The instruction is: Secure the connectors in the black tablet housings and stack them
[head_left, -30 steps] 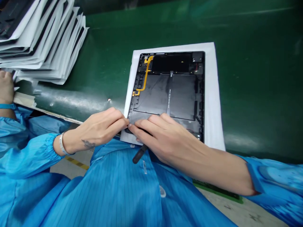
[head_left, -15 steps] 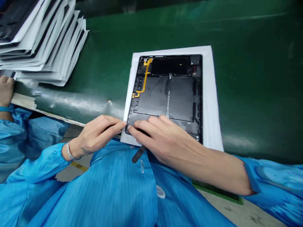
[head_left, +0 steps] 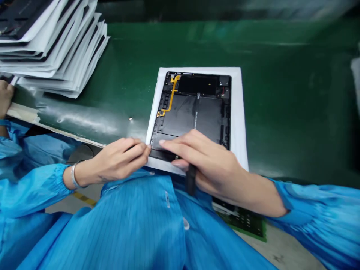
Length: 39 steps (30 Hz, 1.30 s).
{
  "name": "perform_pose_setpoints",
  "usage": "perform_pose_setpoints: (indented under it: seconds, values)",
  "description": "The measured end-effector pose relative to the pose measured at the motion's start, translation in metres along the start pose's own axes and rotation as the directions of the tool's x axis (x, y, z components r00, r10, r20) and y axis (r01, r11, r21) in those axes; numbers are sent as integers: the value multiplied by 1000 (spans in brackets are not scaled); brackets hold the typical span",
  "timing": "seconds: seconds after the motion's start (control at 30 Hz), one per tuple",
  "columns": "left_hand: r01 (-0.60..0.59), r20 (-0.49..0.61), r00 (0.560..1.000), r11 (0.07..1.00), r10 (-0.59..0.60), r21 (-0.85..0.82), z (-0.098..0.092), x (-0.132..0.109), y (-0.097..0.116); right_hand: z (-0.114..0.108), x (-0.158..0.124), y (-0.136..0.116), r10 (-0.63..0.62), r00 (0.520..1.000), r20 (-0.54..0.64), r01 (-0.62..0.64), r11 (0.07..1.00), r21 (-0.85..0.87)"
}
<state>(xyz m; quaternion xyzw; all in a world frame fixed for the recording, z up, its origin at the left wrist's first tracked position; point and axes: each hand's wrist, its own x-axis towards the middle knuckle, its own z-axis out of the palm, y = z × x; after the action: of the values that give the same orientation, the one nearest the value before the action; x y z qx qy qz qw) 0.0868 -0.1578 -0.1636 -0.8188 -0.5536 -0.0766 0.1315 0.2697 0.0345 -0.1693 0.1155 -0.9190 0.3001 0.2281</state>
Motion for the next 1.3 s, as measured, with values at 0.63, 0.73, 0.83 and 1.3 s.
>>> perform_pose_setpoints:
  seconds: [0.63, 0.73, 0.83, 1.3]
  values:
    - [175, 8, 983, 911, -186, -374, 47, 2, -26, 1, -4, -24, 329, 939, 99, -283, 904, -322]
    - [173, -18, 981, 925, -191, -339, 48, 3, -26, 3, -5, -25, 350, 925, 146, -291, 902, -318]
    - [173, -6, 983, 930, -185, -323, 47, 3, -25, 5, -7, -26, 319, 937, 143, -270, 920, -285]
    - [225, 101, 974, 900, -201, -372, 41, 4, -24, 7, -4, -20, 153, 978, 142, -89, 920, -382]
